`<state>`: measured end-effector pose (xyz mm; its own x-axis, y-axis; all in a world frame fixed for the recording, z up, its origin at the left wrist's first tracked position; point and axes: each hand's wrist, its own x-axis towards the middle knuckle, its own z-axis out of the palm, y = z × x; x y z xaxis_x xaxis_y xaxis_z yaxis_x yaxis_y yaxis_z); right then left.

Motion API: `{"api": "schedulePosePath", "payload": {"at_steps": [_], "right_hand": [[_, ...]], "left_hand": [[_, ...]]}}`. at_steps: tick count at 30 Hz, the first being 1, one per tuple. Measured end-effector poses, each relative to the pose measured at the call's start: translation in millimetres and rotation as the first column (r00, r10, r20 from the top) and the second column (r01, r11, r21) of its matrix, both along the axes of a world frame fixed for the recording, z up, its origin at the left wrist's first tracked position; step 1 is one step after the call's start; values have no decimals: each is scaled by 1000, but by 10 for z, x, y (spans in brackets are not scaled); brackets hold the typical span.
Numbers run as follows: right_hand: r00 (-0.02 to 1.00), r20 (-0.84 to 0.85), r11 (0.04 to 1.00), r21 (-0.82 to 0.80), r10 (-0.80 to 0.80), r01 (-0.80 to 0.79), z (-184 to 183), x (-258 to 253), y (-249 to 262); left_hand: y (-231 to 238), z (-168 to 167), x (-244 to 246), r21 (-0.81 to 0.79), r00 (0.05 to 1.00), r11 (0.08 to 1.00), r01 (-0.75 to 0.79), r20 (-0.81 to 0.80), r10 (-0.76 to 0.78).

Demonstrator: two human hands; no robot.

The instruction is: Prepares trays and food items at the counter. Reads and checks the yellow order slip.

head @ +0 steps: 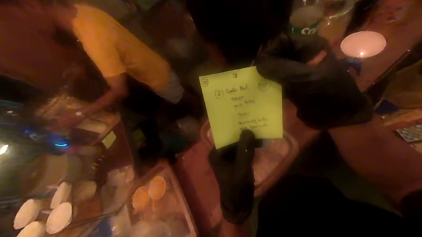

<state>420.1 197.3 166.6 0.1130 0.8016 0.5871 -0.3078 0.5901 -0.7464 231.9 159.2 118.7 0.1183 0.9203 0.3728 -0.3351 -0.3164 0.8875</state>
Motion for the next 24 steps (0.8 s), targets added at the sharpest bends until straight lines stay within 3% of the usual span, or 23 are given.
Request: {"api": "schedulePosePath", "payload": {"at_steps": [24], "right_hand": [[1000,18,998,-63,-2,3,-32,-41,16]], "left_hand": [[39,-44,7,-56,998,998,-13,61,16]]}}
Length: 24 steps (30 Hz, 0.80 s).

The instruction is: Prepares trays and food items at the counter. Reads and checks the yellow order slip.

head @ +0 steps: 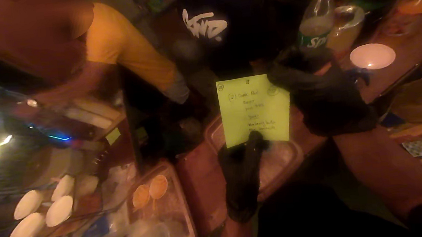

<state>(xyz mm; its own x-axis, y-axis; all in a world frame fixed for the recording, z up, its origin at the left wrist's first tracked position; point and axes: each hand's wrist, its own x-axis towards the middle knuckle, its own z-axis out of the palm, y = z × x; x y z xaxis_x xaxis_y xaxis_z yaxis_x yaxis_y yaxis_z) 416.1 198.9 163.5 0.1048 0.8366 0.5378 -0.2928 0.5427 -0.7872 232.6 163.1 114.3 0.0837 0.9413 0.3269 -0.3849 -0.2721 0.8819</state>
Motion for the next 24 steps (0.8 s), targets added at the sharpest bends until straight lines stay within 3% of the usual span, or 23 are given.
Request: {"api": "schedulePosePath", "payload": {"at_steps": [7,17,24], "right_hand": [[999,22,995,-93,-29,31,36,-58,1],[1000,10,1000,0,-3,3,-56,-45,102],[1000,-15,999,-47,-4,3,-70,-53,100]], "left_hand": [[39,-34,-50,6,997,999,-34,-74,35],[84,-20,-85,2,996,1000,-29,-81,29],[93,-18,-89,-25,995,999,-40,-91,38]]}}
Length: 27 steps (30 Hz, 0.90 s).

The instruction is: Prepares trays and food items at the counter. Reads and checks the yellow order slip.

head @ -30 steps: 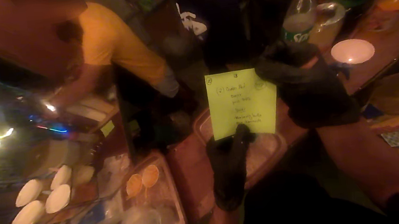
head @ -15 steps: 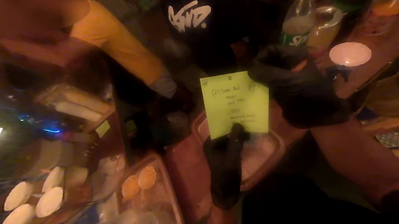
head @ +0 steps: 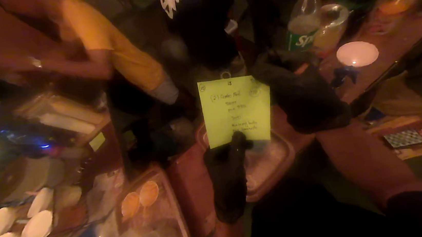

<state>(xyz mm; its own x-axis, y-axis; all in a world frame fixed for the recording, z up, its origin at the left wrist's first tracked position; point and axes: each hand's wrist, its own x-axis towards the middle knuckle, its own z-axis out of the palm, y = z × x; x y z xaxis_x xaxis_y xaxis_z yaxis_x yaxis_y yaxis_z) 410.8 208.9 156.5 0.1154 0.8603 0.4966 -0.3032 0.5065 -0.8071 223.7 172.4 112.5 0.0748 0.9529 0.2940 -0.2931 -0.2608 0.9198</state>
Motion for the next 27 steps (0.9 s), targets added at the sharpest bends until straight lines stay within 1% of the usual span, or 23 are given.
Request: {"api": "schedulePosePath", "payload": {"at_steps": [3,5,7,12,19,22,27], "right_hand": [[1000,6,1000,-30,3,-2,20,-3,-17],[1000,-8,1000,-21,20,-20,-1,-3,-7],[1000,-18,1000,-21,8,-8,-27,-8,-1],[1000,9,995,-98,-18,19,-52,-15,0],[1000,30,999,-46,7,-6,-74,11,-6],[1000,29,998,-60,-1,2,-91,16,1],[997,68,996,-83,-34,40,-91,22,-17]], "left_hand": [[12,-36,-18,21,999,1000,21,26,-21],[25,-65,-29,27,999,999,34,40,-35],[23,-65,-36,23,999,999,34,28,-35],[-3,-22,-40,-13,1000,1000,8,-9,-8],[-3,-55,-36,-14,999,1000,18,27,-18],[-14,-39,-21,-21,1000,1000,-1,14,1],[-44,-47,-30,-5,999,1000,28,42,-28]]}}
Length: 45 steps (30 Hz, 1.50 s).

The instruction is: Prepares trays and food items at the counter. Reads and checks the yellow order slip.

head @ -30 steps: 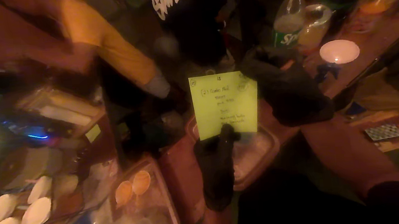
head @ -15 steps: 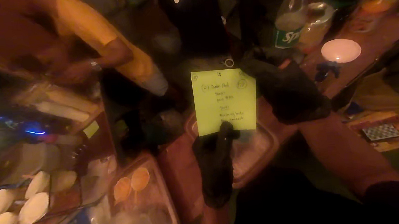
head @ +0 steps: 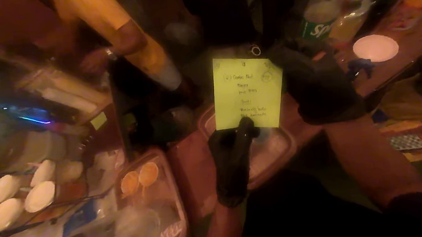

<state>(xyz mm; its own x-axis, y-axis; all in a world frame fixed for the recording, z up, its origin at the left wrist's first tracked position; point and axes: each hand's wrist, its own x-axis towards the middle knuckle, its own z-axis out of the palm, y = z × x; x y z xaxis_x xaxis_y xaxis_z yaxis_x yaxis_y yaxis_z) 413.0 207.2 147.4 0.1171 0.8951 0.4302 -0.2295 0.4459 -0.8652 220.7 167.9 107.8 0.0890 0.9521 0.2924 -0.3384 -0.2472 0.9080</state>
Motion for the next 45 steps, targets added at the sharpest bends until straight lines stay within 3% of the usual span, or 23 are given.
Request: {"api": "schedulePosePath", "payload": {"at_steps": [31,45], "right_hand": [[1000,-23,989,145,14,-11,21,-59,31],[997,-70,996,92,11,-4,20,-113,67]], "left_hand": [[-33,-25,-45,10,1000,1000,1,5,-1],[-51,-6,-63,21,998,999,-35,-55,36]]}}
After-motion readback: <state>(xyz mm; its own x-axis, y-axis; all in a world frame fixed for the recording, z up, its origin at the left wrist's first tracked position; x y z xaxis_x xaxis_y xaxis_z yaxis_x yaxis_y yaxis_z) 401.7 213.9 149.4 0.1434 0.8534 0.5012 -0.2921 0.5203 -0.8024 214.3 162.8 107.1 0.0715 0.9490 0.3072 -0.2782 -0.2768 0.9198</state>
